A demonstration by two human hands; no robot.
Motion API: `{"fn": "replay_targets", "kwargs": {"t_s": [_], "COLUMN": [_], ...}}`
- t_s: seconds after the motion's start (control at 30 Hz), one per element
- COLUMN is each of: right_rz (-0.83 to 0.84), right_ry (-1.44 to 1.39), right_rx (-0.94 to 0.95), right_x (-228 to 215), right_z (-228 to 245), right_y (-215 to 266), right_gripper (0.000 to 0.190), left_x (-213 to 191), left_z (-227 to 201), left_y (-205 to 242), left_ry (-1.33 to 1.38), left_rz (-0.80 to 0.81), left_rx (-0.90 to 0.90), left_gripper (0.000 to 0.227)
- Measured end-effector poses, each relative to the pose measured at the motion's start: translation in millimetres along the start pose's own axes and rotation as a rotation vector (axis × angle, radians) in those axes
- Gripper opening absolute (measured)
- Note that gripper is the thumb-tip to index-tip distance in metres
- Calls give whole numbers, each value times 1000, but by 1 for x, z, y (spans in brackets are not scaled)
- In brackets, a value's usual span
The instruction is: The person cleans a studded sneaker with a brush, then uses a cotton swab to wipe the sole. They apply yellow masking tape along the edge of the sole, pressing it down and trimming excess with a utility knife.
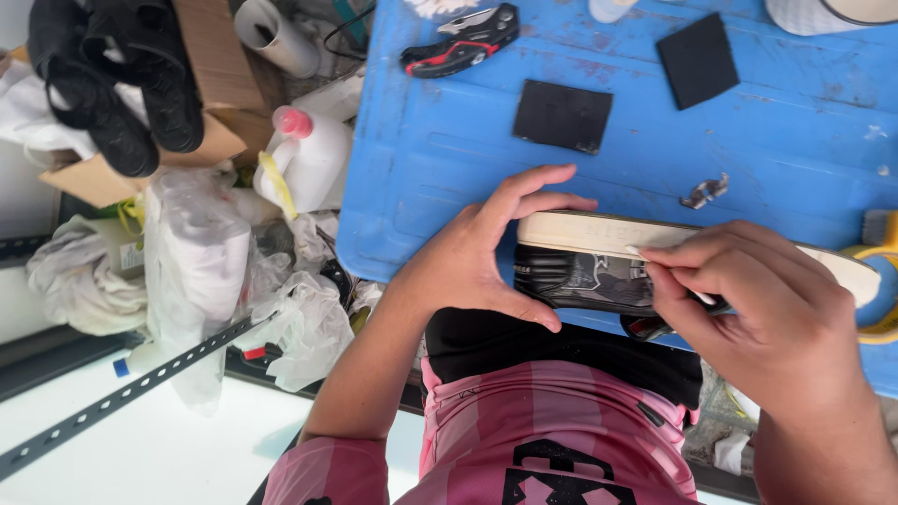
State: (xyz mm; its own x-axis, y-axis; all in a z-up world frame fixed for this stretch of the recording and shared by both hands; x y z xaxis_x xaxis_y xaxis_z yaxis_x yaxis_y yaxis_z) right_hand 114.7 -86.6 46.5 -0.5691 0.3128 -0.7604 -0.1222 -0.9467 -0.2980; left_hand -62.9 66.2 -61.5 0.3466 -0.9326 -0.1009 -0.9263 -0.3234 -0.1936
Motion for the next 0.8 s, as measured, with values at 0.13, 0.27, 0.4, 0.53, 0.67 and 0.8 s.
{"fn": "replay_targets", "kwargs": {"t_s": [0.13, 0.27, 0.4, 0.53, 0.67, 0.8], "right_rz": [-60, -50, -69, -262, -380, -423], "right_ry": [85, 150, 187, 17, -330, -442], "right_rx": [66, 71, 129, 256, 453, 465], "right_x": [-12, -17, -23, -32, -32, -32], "right_z": [-9, -9, -18, -40, -68, -84], "right_y": [20, 28, 42, 66, 92, 107], "right_gripper": [21, 21, 22, 16, 14, 13], "left_x": [12, 31, 56, 95, 116, 136], "left_z": [-4, -5, -3, -4, 6, 6], "left_y": [8, 21, 36, 46, 45, 19], "left_ry": [-42, -49, -110, -41, 43, -59], "left_rz": [-74, -164, -301, -477, -597, -609], "left_rx": [6, 42, 76, 99, 45, 77], "left_gripper": [114, 117, 118, 111, 103, 102]}}
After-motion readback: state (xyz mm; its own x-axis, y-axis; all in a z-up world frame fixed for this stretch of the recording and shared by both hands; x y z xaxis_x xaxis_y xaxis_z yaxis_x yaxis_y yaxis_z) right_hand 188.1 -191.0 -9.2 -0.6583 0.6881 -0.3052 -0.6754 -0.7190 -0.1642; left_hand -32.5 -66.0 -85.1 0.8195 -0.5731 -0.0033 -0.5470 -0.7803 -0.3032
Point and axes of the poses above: each hand's wrist, its own y-axis away from the middle knuckle, its own x-axis out of the palm, z = x × y, the point moved 2 cm from there along -y, towards the middle knuckle, and after that the axes turned 2 degrees about -x, right-handed, at the moved point
